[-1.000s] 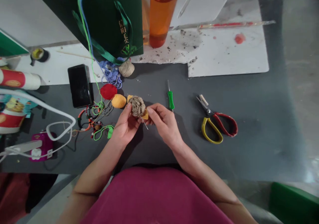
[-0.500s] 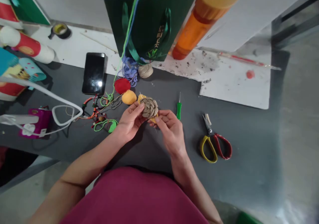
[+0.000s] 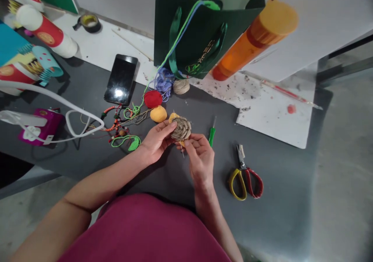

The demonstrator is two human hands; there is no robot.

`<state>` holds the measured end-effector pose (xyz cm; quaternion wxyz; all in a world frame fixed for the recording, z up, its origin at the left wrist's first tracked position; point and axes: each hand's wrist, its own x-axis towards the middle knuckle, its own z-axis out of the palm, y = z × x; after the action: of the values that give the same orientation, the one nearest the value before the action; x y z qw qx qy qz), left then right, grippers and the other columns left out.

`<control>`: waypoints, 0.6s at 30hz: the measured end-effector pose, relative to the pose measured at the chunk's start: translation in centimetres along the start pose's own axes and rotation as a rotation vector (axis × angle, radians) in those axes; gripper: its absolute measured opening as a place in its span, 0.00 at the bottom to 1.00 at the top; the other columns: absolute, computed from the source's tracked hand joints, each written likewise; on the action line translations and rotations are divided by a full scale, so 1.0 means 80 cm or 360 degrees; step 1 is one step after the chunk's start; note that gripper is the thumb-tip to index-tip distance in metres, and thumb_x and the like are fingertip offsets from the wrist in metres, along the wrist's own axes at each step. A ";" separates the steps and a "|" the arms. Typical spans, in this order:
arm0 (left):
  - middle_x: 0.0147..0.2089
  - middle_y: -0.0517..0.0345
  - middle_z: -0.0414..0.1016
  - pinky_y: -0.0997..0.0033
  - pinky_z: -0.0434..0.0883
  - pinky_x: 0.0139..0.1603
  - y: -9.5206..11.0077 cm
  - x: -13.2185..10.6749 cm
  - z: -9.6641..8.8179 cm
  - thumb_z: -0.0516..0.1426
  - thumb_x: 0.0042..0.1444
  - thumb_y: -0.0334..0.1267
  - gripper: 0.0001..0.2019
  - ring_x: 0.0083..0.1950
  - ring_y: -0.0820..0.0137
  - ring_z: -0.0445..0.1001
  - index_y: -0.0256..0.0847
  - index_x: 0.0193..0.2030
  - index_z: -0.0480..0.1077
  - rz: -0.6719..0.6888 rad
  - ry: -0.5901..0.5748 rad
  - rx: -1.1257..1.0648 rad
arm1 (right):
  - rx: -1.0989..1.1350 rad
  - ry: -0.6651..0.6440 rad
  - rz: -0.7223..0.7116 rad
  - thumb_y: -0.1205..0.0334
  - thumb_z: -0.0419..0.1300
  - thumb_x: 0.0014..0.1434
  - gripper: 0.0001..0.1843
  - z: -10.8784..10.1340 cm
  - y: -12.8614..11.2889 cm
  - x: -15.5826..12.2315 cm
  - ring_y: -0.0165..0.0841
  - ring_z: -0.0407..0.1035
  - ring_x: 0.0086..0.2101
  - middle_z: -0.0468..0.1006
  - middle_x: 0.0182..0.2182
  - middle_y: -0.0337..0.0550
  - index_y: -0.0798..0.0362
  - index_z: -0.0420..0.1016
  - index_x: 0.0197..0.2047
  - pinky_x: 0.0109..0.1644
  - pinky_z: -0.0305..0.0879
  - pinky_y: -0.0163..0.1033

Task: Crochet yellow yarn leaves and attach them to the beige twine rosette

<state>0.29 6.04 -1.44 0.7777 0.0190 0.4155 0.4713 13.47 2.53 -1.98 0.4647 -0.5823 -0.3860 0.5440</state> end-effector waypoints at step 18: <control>0.32 0.55 0.83 0.75 0.78 0.39 0.009 -0.002 0.008 0.62 0.63 0.29 0.05 0.31 0.73 0.81 0.35 0.34 0.78 -0.0169 0.0162 -0.0128 | -0.0987 0.0179 -0.1173 0.66 0.64 0.64 0.05 -0.009 -0.004 -0.006 0.34 0.75 0.29 0.82 0.29 0.38 0.44 0.78 0.41 0.34 0.74 0.41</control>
<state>0.16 6.55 -0.63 0.7797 -0.0583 0.4356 0.4459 14.11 2.03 -1.58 0.4512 -0.5465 -0.6848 0.1701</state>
